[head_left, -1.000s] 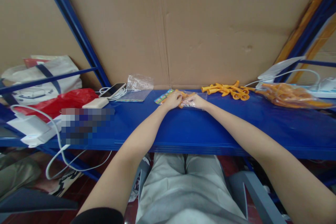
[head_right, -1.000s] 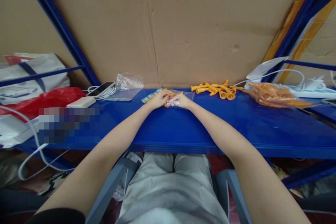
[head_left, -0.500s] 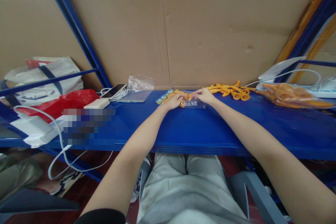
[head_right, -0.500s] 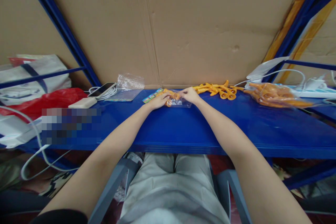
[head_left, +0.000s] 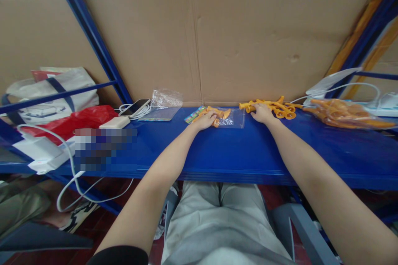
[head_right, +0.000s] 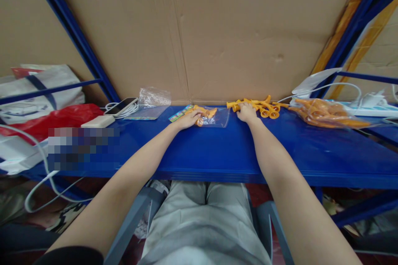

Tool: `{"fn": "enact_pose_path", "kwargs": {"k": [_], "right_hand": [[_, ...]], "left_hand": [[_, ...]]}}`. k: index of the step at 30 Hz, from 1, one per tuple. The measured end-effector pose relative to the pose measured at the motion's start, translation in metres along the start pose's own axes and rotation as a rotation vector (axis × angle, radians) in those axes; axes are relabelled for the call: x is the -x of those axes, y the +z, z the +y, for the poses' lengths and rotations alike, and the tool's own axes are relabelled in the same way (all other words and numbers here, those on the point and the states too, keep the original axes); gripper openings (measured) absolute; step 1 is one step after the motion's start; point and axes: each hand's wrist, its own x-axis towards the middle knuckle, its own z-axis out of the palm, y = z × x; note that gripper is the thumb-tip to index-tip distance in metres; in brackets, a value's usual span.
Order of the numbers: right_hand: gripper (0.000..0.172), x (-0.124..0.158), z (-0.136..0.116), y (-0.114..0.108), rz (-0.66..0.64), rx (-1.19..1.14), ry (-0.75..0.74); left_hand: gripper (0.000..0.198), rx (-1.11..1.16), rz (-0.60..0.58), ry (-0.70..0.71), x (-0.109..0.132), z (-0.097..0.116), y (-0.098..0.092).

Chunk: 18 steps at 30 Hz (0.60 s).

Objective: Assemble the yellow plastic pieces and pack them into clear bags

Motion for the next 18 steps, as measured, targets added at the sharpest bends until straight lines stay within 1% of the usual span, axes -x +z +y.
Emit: {"fn": "enact_pose_path", "kwargs": {"k": [3,5,8,11,12,13,15,17,18], "right_hand": [[0.05,0.004,-0.009,-0.007,0.016,0.094,0.044],[0.046,0.006,-0.016,-0.013,-0.023,0.14,0.078],[0.042,0.006,-0.025,-0.029,-0.141,0.187,0.159],[0.041,0.003,-0.028,-0.056,-0.296,0.223,0.198],[0.042,0.003,-0.029,-0.067,-0.346,0.234,0.194],[0.042,0.004,-0.029,-0.078,-0.367,0.244,0.185],[0.04,0.007,-0.033,-0.096,-0.402,0.198,0.068],[0.038,0.013,-0.041,-0.105,-0.447,0.106,-0.034],[0.038,0.017,-0.046,-0.106,-0.475,0.064,-0.072]], "left_hand": [[0.027,0.002,-0.001,0.012,0.0,-0.001,0.001],[0.028,0.0,-0.006,0.012,0.001,0.0,0.0],[0.032,-0.017,-0.039,-0.01,0.002,0.003,-0.003],[0.036,-0.043,-0.072,-0.014,0.004,0.006,-0.006],[0.037,-0.049,-0.077,-0.012,0.004,0.006,-0.006],[0.038,-0.054,-0.079,-0.009,0.004,0.007,-0.007],[0.039,-0.059,-0.08,-0.014,0.005,0.009,-0.007],[0.04,-0.059,-0.085,-0.019,0.007,0.012,-0.006],[0.041,-0.062,-0.085,-0.027,0.008,0.015,-0.006]]}}
